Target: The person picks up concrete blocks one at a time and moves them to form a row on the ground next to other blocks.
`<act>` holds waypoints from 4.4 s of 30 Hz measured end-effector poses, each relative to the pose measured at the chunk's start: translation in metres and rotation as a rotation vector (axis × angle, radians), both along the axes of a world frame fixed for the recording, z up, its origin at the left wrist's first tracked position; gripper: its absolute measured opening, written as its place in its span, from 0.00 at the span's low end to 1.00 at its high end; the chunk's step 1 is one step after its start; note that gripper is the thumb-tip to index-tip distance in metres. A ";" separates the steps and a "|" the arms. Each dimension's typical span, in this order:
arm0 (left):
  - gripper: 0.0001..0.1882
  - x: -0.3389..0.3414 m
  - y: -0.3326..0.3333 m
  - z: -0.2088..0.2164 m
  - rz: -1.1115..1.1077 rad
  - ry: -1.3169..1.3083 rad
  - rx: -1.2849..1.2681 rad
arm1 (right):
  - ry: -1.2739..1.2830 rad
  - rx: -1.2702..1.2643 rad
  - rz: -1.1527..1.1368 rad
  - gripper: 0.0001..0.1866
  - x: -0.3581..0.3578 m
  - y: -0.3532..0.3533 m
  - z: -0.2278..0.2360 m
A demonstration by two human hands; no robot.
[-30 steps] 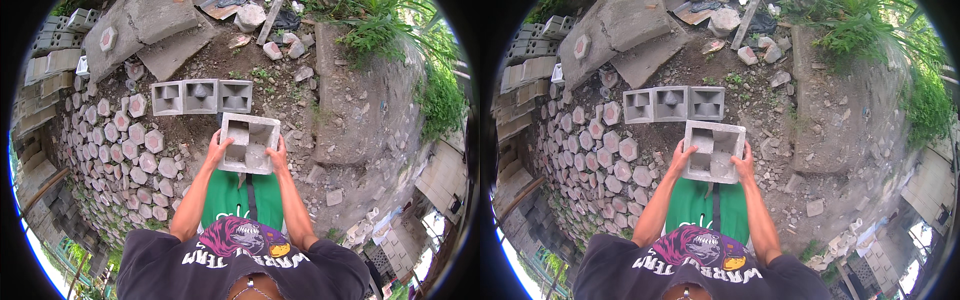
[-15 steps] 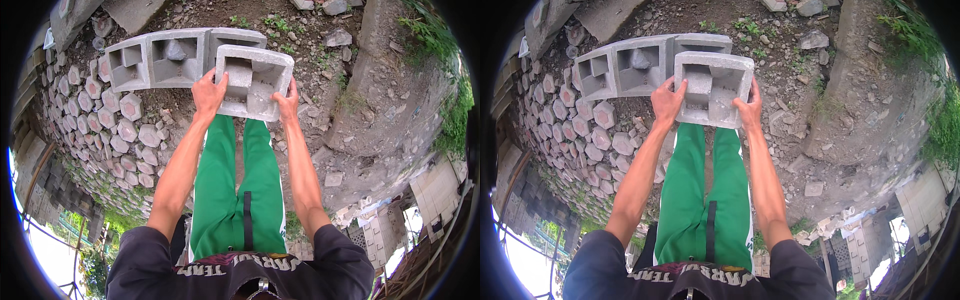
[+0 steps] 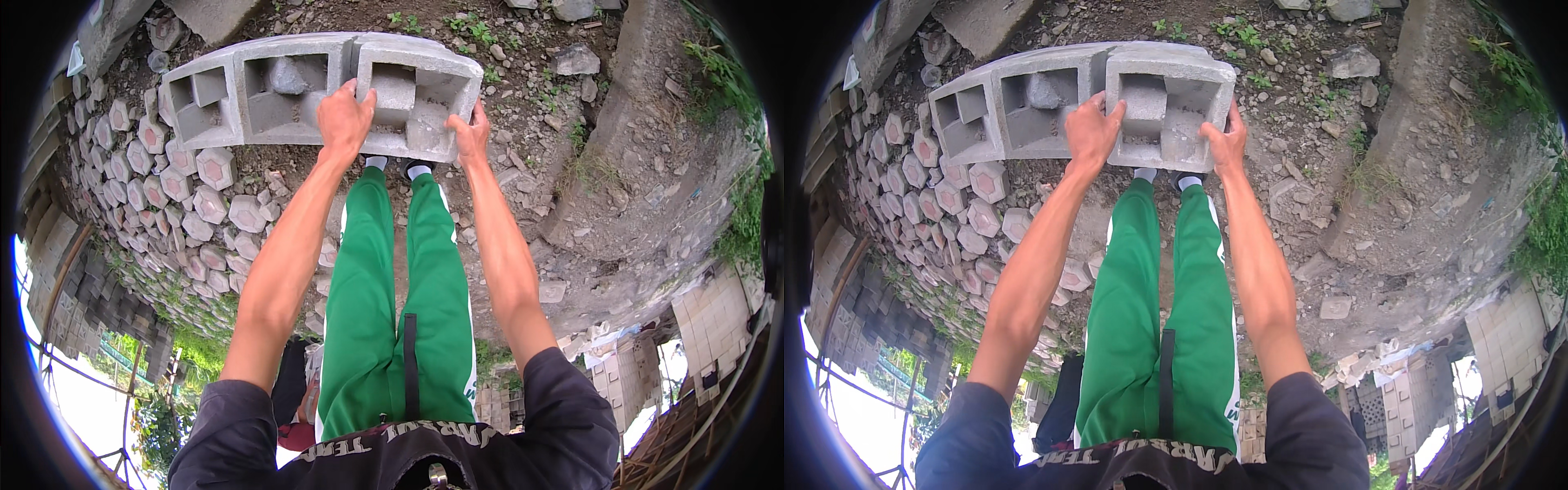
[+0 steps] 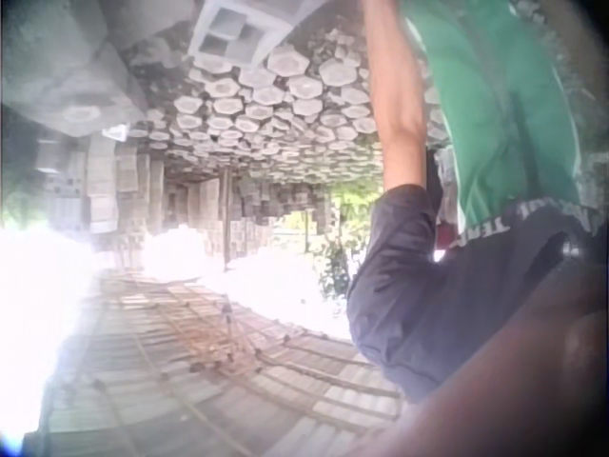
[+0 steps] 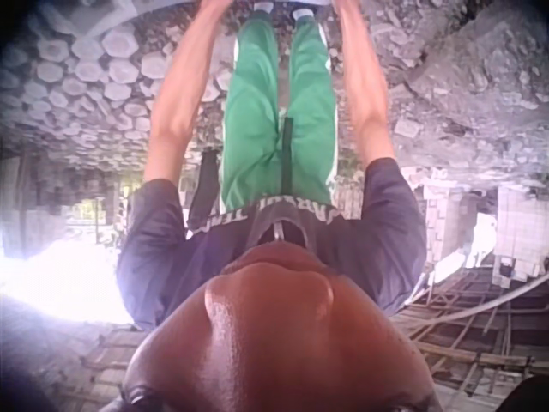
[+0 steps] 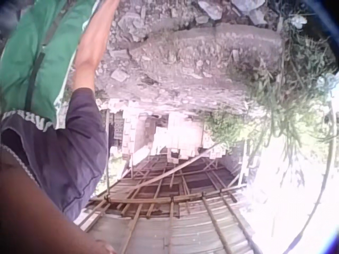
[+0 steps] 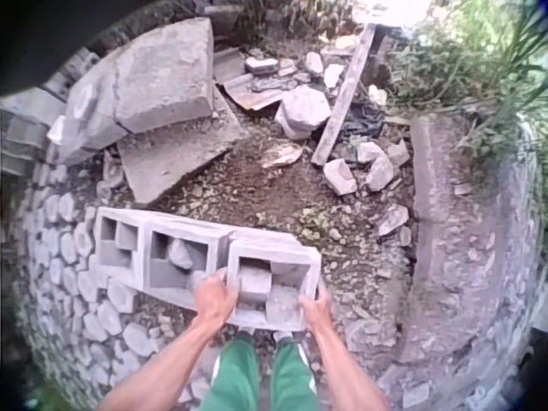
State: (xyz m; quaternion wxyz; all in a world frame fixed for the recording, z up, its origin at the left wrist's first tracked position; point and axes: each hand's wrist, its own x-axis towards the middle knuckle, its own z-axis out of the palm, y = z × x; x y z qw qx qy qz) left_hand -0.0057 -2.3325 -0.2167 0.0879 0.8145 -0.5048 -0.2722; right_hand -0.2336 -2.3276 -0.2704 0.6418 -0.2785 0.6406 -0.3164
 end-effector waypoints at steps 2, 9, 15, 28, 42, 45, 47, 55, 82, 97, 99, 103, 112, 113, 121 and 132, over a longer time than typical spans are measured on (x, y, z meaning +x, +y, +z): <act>0.23 -0.002 -0.001 0.002 0.041 0.016 0.007 | 0.014 -0.018 -0.028 0.44 0.003 0.001 -0.004; 0.23 -0.008 0.009 0.008 0.184 0.143 -0.034 | 0.047 -0.047 -0.023 0.43 0.009 0.000 -0.013; 0.24 -0.028 0.073 0.028 0.791 0.529 -0.008 | 0.082 -0.097 0.086 0.40 0.012 -0.019 0.005; 0.45 0.010 0.065 -0.050 1.756 1.857 -0.234 | -0.419 0.270 -0.166 0.44 0.002 -0.034 -0.041; 0.38 0.017 0.060 -0.041 1.798 1.815 -0.223 | -0.445 0.324 -0.161 0.38 0.015 -0.037 -0.025; 0.37 0.017 0.062 -0.044 1.737 1.849 -0.252 | -0.456 0.330 -0.132 0.39 0.013 -0.042 -0.030; 0.35 0.023 0.064 -0.047 1.641 1.952 -0.338 | -0.459 0.349 -0.111 0.40 0.020 -0.045 -0.030; 0.30 0.031 0.063 -0.042 1.701 1.926 -0.309 | -0.408 0.270 -0.073 0.42 0.029 -0.042 -0.029; 0.40 -0.001 0.111 -0.110 1.196 0.803 -0.142 | 0.324 -0.108 0.054 0.45 0.055 -0.046 0.009; 0.54 0.013 0.061 0.003 1.328 1.045 0.380 | 0.344 0.035 0.083 0.49 0.062 -0.041 0.055; 0.50 -0.015 0.050 0.029 1.317 0.972 0.351 | 0.272 -0.083 -0.053 0.45 0.047 -0.026 0.070; 0.31 -0.045 0.068 0.120 0.872 0.975 0.280 | 0.058 -0.002 -0.070 0.33 0.045 0.016 0.158; 0.15 -0.077 0.068 0.297 0.368 0.978 -0.107 | -0.085 -0.223 -0.103 0.23 0.012 0.052 0.337; 0.16 -0.080 0.064 0.313 0.342 0.978 -0.127 | -0.056 -0.251 -0.116 0.23 0.007 0.056 0.352; 0.22 -0.087 0.044 0.428 0.113 1.092 -0.198 | -0.008 -0.422 -0.280 0.19 -0.016 0.060 0.476; 0.23 -0.095 0.064 0.500 -0.677 1.241 0.010 | 0.002 -0.573 -0.680 0.22 0.003 0.168 0.557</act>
